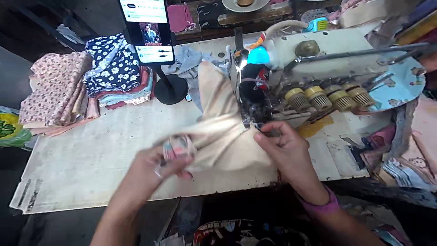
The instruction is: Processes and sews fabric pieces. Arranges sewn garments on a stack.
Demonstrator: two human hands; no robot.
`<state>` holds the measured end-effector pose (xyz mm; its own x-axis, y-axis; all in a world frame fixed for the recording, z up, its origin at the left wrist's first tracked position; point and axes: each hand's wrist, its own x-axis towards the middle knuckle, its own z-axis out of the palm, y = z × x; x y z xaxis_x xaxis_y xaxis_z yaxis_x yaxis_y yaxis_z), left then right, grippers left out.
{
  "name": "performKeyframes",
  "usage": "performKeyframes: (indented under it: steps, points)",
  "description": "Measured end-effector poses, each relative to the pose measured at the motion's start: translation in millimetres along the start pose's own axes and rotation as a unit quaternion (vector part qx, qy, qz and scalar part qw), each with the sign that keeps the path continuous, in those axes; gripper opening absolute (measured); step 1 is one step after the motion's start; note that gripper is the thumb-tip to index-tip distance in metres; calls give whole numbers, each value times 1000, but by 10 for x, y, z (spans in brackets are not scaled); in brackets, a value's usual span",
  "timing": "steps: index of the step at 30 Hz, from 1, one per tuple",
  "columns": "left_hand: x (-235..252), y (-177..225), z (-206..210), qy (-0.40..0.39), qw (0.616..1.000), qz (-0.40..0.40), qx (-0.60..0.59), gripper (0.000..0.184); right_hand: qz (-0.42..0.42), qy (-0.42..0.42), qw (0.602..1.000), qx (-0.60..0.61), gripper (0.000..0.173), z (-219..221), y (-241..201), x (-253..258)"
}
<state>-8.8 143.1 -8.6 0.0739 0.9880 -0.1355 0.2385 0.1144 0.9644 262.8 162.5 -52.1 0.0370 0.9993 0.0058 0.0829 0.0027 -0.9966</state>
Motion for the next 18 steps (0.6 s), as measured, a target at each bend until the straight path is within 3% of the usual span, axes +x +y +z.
performKeyframes:
  steps: [2,4,6,7,10,12,16,18]
  points:
    - [258,27,-19,69,989,-41,-122,16,3,-36,998,42,27,-27,18,-29]
    - [443,-97,86,145,981,-4,-131,19,5,-66,996,55,41,-89,53,-78]
    - [423,-273,270,191,970,147,43,39,11,-89,994,67,49,-161,75,-112]
    - [356,-323,395,200,940,244,126,42,12,-98,992,76,51,-188,87,-121]
    - [189,-296,929,125,858,427,256,27,18,-126,988,90,52,-258,83,-142]
    - [228,-268,1153,73,847,444,283,22,16,-140,986,85,50,-283,85,-144]
    - [271,-146,1169,23,894,383,231,34,-13,-119,992,48,52,-316,108,-140]
    - [232,-133,1183,21,900,373,225,34,-36,-96,994,38,48,-314,142,-135]
